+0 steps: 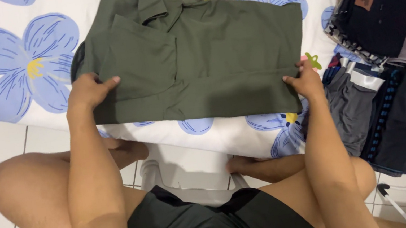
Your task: Fold various items of clothing on a bed and put them away in a cabinet.
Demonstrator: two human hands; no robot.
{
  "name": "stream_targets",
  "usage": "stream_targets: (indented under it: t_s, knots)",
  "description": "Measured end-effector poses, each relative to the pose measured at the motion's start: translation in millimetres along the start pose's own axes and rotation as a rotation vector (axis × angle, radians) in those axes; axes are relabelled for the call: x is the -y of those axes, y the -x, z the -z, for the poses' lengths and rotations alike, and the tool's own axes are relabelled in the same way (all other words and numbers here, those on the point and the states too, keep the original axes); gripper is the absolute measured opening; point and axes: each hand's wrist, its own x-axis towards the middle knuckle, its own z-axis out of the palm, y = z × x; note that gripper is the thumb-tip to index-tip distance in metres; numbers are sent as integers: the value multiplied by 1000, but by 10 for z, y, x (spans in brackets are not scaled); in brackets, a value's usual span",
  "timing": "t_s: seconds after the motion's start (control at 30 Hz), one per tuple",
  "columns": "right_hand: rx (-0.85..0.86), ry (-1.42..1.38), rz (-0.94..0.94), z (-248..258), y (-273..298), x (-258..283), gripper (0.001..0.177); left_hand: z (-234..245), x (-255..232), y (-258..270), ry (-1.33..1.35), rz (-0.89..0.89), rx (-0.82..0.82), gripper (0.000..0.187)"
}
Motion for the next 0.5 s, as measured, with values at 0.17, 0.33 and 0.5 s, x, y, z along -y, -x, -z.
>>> stream_targets:
  t_s: [0.17,0.33,0.5]
  knots:
    - [447,47,-381,196,85,-79,63,129,234,122,-96,80,241,81]
    - [666,86,-385,187,193,-479,51,4,771,72,-326,138,409,68]
    - [583,-166,-576,297,445,-153,41,-95,913,88,-313,116,352,51]
